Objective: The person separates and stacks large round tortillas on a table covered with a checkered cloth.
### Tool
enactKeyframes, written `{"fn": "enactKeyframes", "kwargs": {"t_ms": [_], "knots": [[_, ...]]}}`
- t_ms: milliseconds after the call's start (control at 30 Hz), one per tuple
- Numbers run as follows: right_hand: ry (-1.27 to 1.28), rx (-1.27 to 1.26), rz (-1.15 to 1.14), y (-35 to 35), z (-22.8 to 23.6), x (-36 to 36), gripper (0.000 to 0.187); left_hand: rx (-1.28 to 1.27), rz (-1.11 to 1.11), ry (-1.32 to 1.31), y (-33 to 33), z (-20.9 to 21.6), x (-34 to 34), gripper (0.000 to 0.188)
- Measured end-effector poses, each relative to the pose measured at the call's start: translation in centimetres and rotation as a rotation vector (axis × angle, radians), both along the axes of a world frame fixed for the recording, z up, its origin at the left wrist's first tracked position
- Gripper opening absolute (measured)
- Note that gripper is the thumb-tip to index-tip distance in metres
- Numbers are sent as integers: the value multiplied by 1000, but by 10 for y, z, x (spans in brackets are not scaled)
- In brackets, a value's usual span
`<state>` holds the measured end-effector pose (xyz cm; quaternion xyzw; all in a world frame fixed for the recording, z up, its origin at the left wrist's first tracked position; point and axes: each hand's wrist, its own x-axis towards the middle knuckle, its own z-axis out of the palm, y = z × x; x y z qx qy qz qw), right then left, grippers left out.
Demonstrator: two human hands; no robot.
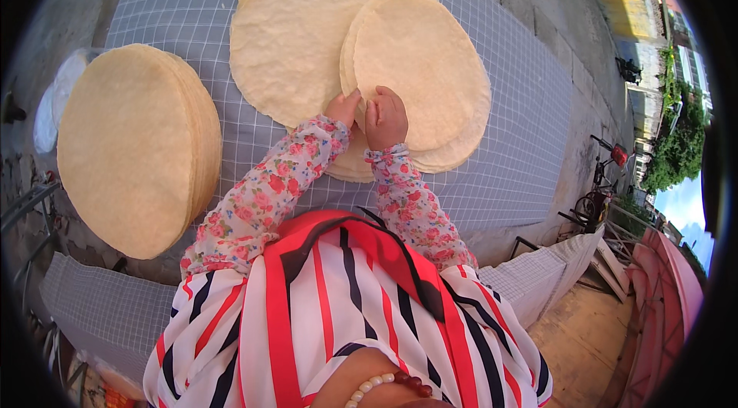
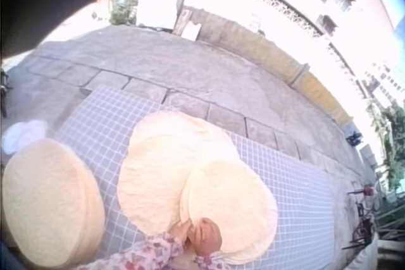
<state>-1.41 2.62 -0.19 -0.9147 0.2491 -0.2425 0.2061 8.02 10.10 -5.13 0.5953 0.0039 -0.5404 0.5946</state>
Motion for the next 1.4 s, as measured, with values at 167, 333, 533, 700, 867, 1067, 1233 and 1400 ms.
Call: {"fn": "enactKeyframes", "kwargs": {"t_ms": [167,333,533,700,867,1067,1233,1400], "knots": [[116,-5,89,2,22,-16,49,-105,187,104,0,-22,-6,40],[71,-3,32,-2,-3,-39,48,-38,237,56,-4,-2,-10,43],[48,303,-176,-107,36,-43,20,2,348,-64,-2,-18,-9,47],[-223,0,-295,-183,219,-46,21,89,278,20,-5,15,-10,46],[-123,-265,65,-105,191,-14,15,19,192,85,6,0,-2,45],[240,-127,209,-49,29,-36,18,-313,258,423,6,-27,-6,34],[296,-75,165,-55,14,-60,19,-428,219,488,12,-32,-5,39],[240,-38,166,-67,20,-79,19,-464,169,434,12,-27,-7,44]]}}
